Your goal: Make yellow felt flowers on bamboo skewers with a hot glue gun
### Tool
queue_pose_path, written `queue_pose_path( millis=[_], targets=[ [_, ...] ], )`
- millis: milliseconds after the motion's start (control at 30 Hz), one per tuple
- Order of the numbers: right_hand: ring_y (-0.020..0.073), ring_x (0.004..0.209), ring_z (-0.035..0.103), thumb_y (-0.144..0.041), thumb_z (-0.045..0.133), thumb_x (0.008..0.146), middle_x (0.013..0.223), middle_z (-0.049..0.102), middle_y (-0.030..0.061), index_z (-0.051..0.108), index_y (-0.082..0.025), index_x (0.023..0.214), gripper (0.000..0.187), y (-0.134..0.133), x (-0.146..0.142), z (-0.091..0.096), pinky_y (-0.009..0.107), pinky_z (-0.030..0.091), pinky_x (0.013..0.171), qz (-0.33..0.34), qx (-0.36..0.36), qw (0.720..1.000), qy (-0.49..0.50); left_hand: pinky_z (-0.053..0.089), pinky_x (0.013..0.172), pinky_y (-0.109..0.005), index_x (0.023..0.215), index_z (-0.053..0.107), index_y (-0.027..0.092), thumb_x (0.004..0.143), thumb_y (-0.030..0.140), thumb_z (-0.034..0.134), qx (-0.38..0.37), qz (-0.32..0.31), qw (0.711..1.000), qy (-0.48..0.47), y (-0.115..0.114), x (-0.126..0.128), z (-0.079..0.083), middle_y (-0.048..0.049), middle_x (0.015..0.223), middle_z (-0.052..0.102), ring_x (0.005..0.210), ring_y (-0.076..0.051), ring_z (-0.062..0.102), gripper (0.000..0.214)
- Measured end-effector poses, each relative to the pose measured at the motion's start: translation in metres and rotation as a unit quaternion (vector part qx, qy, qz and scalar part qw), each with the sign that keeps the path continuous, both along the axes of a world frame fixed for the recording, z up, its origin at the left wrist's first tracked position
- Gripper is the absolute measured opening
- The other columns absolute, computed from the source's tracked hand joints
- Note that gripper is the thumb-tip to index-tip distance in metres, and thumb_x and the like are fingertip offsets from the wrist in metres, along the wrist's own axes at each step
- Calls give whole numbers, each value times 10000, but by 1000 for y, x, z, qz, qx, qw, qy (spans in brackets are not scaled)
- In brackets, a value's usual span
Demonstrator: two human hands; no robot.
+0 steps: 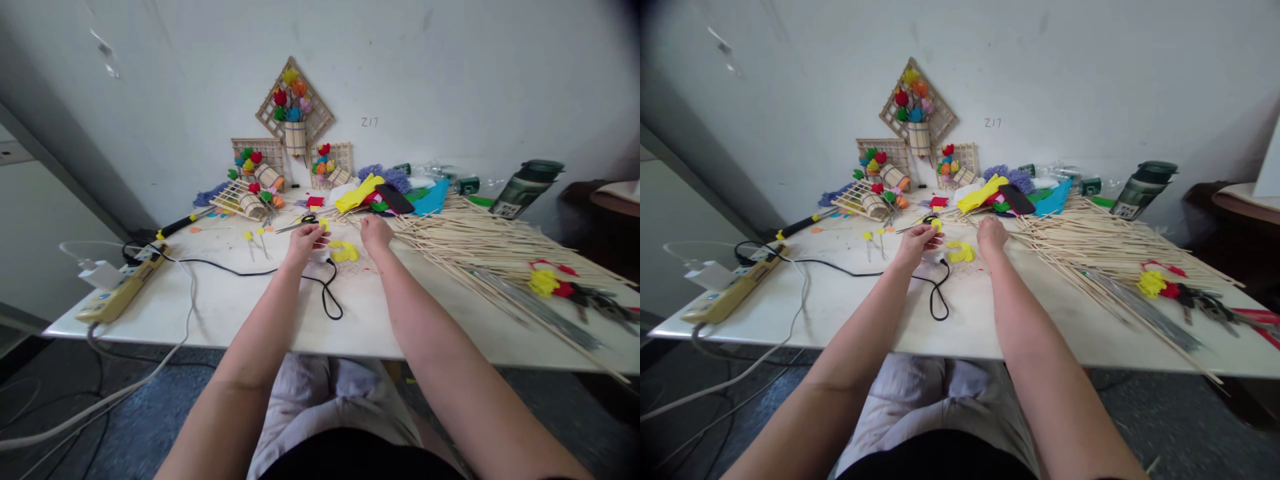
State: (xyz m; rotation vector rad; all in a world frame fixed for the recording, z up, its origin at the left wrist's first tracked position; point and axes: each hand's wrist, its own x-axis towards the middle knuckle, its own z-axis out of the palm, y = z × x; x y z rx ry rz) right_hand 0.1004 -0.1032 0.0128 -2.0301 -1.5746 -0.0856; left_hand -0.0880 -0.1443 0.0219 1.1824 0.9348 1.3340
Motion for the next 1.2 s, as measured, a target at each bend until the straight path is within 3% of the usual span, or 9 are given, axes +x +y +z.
queue_pose_path(
  millis=[133, 233, 333, 433, 533, 700, 800, 933, 1200],
  targets=[
    [222, 904, 590, -317, 415, 891, 987, 671, 97, 662, -193, 947, 282, -2, -14, 13, 292, 418, 710, 35, 30, 995, 83, 446, 546, -208, 799, 619, 138, 585, 452, 746, 9, 14, 1000, -1, 1, -1, -1, -66, 815, 689, 611, -104, 613, 400],
    [193, 788, 583, -332, 477, 847, 831, 677, 73, 653, -169, 803, 244, -3, -28, 19, 264, 411, 653, 111, 50, 974, 192, 445, 562, -205, 795, 623, 143, 574, 452, 748, 20, 37, 999, -7, 3, -2, -1, -57, 834, 682, 681, -124, 635, 400],
    [132, 593, 525, -297, 536, 792, 626, 603, 7, 600, -168, 691, 176, -11, -44, 22, 230, 398, 560, 225, 55, 911, 341, 457, 594, -212, 757, 614, 147, 552, 438, 761, 30, 58, 997, -34, 6, -3, -1, -28, 764, 655, 747, -148, 649, 385],
    [79, 459, 439, -272, 587, 750, 526, 528, -37, 552, -178, 631, 156, -22, -58, 24, 193, 341, 448, 311, -2, 846, 434, 485, 673, -240, 714, 606, 145, 546, 413, 770, 51, 62, 995, -65, 9, -3, -1, -10, 722, 636, 734, -129, 636, 356],
    [59, 414, 424, -325, 650, 714, 502, 522, -36, 526, -175, 585, 233, -29, -65, 24, 179, 283, 374, 384, -68, 801, 455, 493, 704, -251, 694, 609, 141, 562, 414, 758, 70, 75, 993, -65, 10, -3, 0, 0, 688, 634, 657, -98, 603, 337],
    [73, 439, 504, -352, 695, 680, 564, 605, 4, 572, -152, 617, 242, -30, -49, 28, 177, 331, 375, 471, -157, 752, 435, 472, 619, -220, 673, 623, 137, 577, 380, 748, 76, 93, 992, -31, 11, -4, 1, 15, 597, 611, 562, -79, 558, 290],
    [79, 458, 531, -297, 674, 690, 607, 646, 33, 608, -137, 640, 180, -28, -33, 31, 179, 366, 405, 463, -192, 745, 440, 457, 581, -213, 671, 630, 138, 588, 376, 743, 86, 77, 993, -8, 10, -5, 2, 22, 548, 587, 516, -72, 532, 276],
    [80, 500, 555, -287, 654, 704, 633, 656, 35, 633, -133, 689, 156, -22, -23, 29, 173, 363, 422, 395, -110, 750, 519, 456, 587, -217, 681, 638, 140, 599, 397, 740, 102, 15, 994, 33, 4, -2, 2, 8, 569, 607, 520, -74, 532, 289],
    [93, 534, 558, -347, 703, 671, 712, 677, 36, 663, -145, 825, 257, -13, -29, 26, 194, 382, 443, 363, -54, 686, 629, 463, 591, -226, 679, 673, 144, 605, 419, 744, 94, -110, 984, 105, -9, 7, 3, -9, 586, 633, 534, -90, 551, 293]
  ],
)
